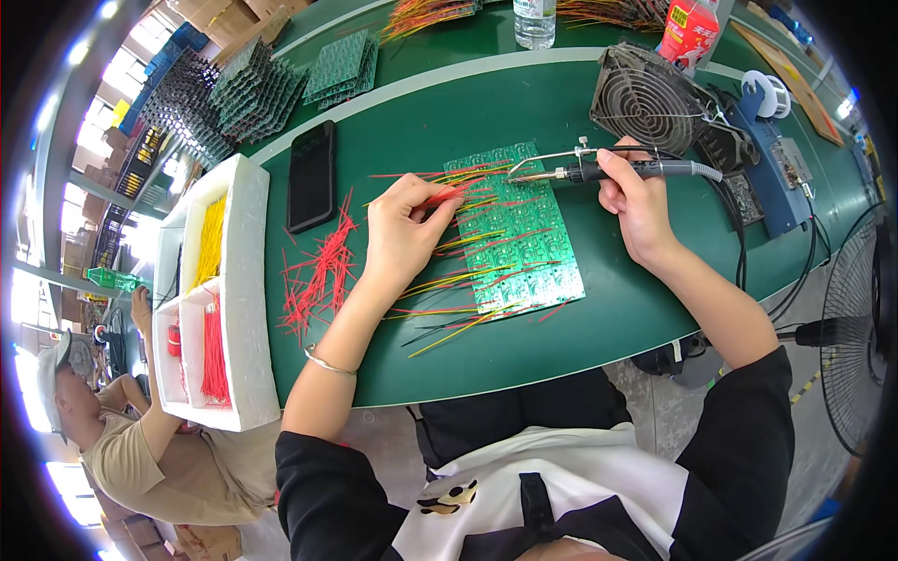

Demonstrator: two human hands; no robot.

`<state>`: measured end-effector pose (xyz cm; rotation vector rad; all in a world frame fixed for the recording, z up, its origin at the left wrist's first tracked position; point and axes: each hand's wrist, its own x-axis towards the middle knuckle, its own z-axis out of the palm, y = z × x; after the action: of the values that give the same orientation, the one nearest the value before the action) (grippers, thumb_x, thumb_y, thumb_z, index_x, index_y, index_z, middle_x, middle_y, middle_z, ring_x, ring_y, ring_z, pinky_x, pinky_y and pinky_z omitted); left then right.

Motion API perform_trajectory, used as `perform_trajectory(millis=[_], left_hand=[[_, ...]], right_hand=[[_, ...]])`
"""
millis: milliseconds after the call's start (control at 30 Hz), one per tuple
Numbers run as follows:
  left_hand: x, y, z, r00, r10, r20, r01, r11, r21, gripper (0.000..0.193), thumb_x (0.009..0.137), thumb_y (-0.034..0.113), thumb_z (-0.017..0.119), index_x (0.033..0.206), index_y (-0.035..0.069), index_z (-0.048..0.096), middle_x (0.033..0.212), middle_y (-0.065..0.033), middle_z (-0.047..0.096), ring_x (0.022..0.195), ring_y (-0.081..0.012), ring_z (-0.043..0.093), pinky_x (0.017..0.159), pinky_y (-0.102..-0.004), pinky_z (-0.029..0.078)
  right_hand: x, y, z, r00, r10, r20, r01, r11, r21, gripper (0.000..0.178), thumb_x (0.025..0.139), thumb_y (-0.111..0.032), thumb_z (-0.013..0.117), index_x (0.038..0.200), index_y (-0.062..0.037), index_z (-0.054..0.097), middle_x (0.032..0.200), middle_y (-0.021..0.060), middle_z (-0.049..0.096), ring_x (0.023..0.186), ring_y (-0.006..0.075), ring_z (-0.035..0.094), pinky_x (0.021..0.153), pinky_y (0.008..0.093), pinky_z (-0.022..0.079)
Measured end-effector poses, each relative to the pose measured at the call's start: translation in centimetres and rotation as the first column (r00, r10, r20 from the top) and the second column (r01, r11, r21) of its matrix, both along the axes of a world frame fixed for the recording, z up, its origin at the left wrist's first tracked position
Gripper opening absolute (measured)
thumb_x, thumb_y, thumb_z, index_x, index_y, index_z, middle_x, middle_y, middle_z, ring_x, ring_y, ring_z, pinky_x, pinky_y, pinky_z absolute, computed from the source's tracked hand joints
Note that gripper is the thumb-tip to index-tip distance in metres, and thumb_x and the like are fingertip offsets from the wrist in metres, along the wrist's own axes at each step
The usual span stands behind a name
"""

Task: The person takes wires from a container, positions them onto a circuit board, and solders them to the board using a soldering iron.

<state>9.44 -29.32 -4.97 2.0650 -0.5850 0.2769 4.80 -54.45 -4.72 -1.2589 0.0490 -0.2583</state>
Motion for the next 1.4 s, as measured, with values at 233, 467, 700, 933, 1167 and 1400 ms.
perform_trajectory(millis=[233, 467, 700, 933, 1167, 1400], left_hand=[[0.01, 0.07, -0.04, 0.999, 0.029, -0.019, -0.029, 0.999, 0.027, 0.009, 0.075, 0.006, 0.068, 0.084, 0.002, 0.068, 0.067, 0.0014, 0.051, 0.057, -0.0028, 0.038, 0.047, -0.019, 0.028], [0.19, 0.04, -0.24, 1.0, 0.011, -0.004, -0.011, 1.0, 0.001, 0.01, 0.075, 0.006, 0.068, 0.084, 0.002, 0.068, 0.067, 0.0015, 0.05, 0.058, -0.0028, 0.039, 0.048, -0.019, 0.028], [0.01, -0.05, -0.03, 0.999, 0.026, -0.025, -0.025, 0.999, 0.022, 0.009, 0.075, 0.007, 0.068, 0.083, 0.002, 0.068, 0.067, 0.002, 0.05, 0.056, -0.0025, 0.038, 0.047, -0.019, 0.027], [0.11, -0.04, -0.19, 0.999, 0.038, -0.026, -0.038, 0.999, -0.016, 0.009, 0.075, 0.007, 0.069, 0.082, 0.002, 0.068, 0.066, 0.0023, 0.049, 0.056, -0.0023, 0.037, 0.047, -0.0191, 0.026], [0.19, -0.05, -0.34, 0.999, 0.04, -0.007, -0.04, 0.999, 0.009, 0.009, 0.075, 0.007, 0.069, 0.082, 0.002, 0.068, 0.066, 0.0024, 0.049, 0.056, -0.0021, 0.036, 0.047, -0.0191, 0.026], [0.22, -0.17, -0.33, 1.0, 0.03, 0.003, -0.03, 1.0, 0.003, 0.01, 0.075, 0.007, 0.069, 0.083, 0.002, 0.068, 0.066, 0.0019, 0.05, 0.055, -0.0026, 0.036, 0.046, -0.0196, 0.026]], right_hand=[[-0.09, 0.22, 0.08, 1.0, 0.022, 0.008, -0.022, 1.0, 0.011, 0.018, 0.084, -0.014, 0.059, 0.075, -0.0082, 0.045, 0.056, -0.0035, 0.04, 0.044, 0.0023, 0.031, 0.04, 0.0193, 0.025], [-0.04, 0.0, -0.15, 0.999, 0.024, 0.023, -0.024, 1.0, 0.002, 0.017, 0.083, -0.013, 0.059, 0.074, -0.0069, 0.046, 0.057, -0.0033, 0.04, 0.045, 0.0025, 0.032, 0.04, 0.02, 0.025], [-0.07, 0.18, -0.03, 1.0, 0.02, 0.02, -0.02, 1.0, 0.016, 0.017, 0.083, -0.013, 0.059, 0.074, -0.0074, 0.046, 0.056, -0.0036, 0.04, 0.045, 0.0027, 0.032, 0.04, 0.02, 0.026], [-0.15, 0.27, 0.15, 0.999, 0.037, 0.01, -0.037, 0.999, -0.027, 0.018, 0.085, -0.015, 0.057, 0.074, -0.0096, 0.043, 0.055, -0.0042, 0.038, 0.045, 0.0025, 0.029, 0.042, 0.0201, 0.025], [0.04, 0.31, -0.11, 0.999, 0.032, 0.024, -0.032, 0.999, 0.0, 0.019, 0.083, -0.013, 0.059, 0.073, -0.0078, 0.044, 0.055, -0.0028, 0.04, 0.044, 0.0031, 0.032, 0.04, 0.02, 0.026], [-0.17, 0.33, 0.02, 0.998, 0.051, 0.037, -0.049, 0.998, -0.046, 0.02, 0.083, -0.014, 0.059, 0.072, -0.008, 0.044, 0.057, -0.0029, 0.041, 0.045, 0.0022, 0.032, 0.04, 0.0192, 0.026]])
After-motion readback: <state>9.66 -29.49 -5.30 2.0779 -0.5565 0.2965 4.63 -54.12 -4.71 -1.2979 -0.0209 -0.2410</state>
